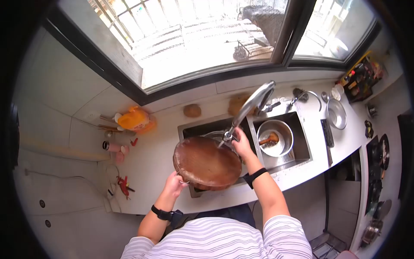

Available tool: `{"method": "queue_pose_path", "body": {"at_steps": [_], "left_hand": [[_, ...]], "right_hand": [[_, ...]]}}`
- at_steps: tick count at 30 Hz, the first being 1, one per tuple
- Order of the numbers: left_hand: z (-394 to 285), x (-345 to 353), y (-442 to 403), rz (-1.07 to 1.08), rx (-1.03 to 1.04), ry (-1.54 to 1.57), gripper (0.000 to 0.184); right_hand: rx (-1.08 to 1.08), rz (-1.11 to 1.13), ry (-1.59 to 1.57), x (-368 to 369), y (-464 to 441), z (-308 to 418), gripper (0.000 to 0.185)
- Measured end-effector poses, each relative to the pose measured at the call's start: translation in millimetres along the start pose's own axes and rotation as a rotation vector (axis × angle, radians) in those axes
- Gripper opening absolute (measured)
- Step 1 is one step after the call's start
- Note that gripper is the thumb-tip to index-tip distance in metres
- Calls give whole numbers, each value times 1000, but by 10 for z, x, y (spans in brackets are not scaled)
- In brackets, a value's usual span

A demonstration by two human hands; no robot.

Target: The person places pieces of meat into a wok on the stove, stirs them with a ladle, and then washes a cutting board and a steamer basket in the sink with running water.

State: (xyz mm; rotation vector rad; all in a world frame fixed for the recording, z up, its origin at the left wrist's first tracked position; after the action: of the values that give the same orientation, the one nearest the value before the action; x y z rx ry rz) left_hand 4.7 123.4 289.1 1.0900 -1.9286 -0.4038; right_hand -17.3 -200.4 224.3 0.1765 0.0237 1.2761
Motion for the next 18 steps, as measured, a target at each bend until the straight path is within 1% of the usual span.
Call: {"method": "queue_pose_path", "body": {"at_steps": [1, 2, 4, 5, 6, 8, 9, 10, 12, 13, 16, 18], "left_hand": [[24, 137, 33, -81, 30, 13, 55], [58, 189, 26, -86, 31, 6, 55], [120, 217, 22, -144, 60, -9, 53], [140, 183, -14, -150, 58, -10, 53], [156, 125, -55, -158, 22, -69, 53], [175, 158, -82, -173, -8, -121, 53], [158, 251, -77, -187, 10, -42, 52], [159, 328, -79, -202, 28, 37, 51], [248, 359, -132, -213, 35, 86, 51], [294, 375, -154, -218, 43, 132, 51], [324, 559, -102, -244, 47, 188, 51], [423, 514, -127, -293, 22, 170, 49]], "right_hand": [[-31, -8, 87, -12, 20, 200, 52], [-33, -8, 79, -8, 80, 463, 52], [-55, 295, 277, 95, 190, 927, 44], [-92, 234, 370, 59, 200, 976, 29], [-87, 240, 366, 27, 216, 1037, 29], [118, 354, 466, -26, 229, 1126, 20], [126, 363, 484, -22, 261, 1191, 15], [125, 371, 484, -45, 261, 1168, 15], [129, 510, 271, -39, 269, 1128, 12], [223, 552, 139, -29, 268, 1093, 11], [220, 626, 47, 24, 158, 977, 13], [254, 634, -22, 116, 86, 985, 15]]}}
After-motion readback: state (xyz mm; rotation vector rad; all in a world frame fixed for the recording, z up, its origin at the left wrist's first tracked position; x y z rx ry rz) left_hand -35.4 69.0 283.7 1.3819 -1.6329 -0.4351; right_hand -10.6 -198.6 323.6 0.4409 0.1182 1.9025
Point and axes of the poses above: each hand's wrist, its own y-axis away from the middle knuckle, its own x-axis out of the palm, z = x × y, the point moved 3 cm from there along -y, towards the middle knuckle, and after that the axes turned 12 degrees about z, right-handed, at the moved point
